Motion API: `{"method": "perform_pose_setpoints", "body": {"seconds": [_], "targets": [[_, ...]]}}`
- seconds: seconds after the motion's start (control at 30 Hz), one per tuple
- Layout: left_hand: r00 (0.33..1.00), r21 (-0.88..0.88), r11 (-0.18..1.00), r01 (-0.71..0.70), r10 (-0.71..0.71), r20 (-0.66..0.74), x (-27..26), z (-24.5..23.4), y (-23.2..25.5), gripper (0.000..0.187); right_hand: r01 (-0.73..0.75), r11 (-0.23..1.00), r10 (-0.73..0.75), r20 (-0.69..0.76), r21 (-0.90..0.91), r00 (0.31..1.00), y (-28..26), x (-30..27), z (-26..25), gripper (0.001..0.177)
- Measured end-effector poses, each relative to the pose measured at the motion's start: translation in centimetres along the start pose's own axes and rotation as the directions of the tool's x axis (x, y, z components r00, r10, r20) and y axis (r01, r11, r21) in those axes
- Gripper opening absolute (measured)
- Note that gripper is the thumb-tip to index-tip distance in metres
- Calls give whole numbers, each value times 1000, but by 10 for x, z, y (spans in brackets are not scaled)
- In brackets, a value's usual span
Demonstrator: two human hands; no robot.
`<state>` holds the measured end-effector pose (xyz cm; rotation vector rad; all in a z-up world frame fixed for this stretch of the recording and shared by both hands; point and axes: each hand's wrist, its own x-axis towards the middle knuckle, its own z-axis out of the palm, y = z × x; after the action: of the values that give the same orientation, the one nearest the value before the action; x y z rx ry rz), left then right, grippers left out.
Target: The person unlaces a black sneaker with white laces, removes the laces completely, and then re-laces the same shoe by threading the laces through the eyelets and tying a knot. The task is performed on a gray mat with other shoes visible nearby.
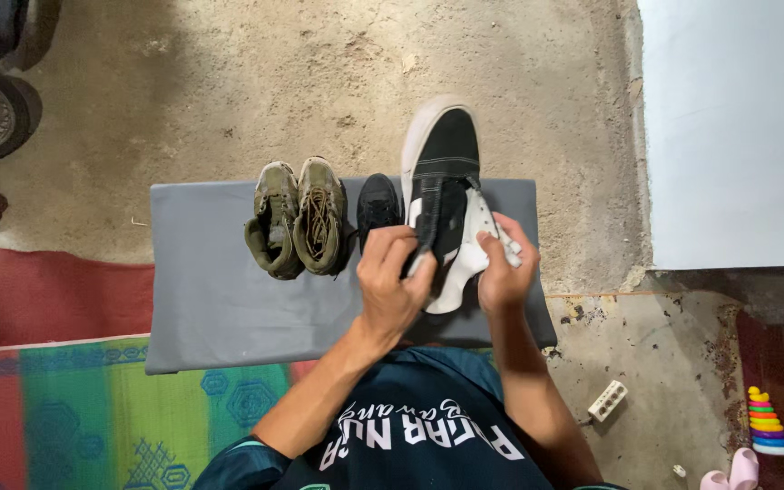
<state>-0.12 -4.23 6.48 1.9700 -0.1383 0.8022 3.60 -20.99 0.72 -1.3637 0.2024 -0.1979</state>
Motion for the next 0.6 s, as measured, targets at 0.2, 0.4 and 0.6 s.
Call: {"method": "perform_pose_setpoints", "body": {"seconds": [0.2, 0.4, 0.6], "targets": [[998, -93, 994, -51, 53, 23, -3, 0, 23, 37, -250, 860, 220, 118, 444, 968, 1, 10, 0, 31], [982, -193, 964, 181, -187, -14, -7, 8, -7, 29, -32, 977, 31, 8, 211, 999, -6, 9, -7, 28], [861, -252, 824, 508, -480, 168, -16, 27, -38, 26, 213, 871, -213, 50, -444, 976, -19, -1, -15, 22]]}}
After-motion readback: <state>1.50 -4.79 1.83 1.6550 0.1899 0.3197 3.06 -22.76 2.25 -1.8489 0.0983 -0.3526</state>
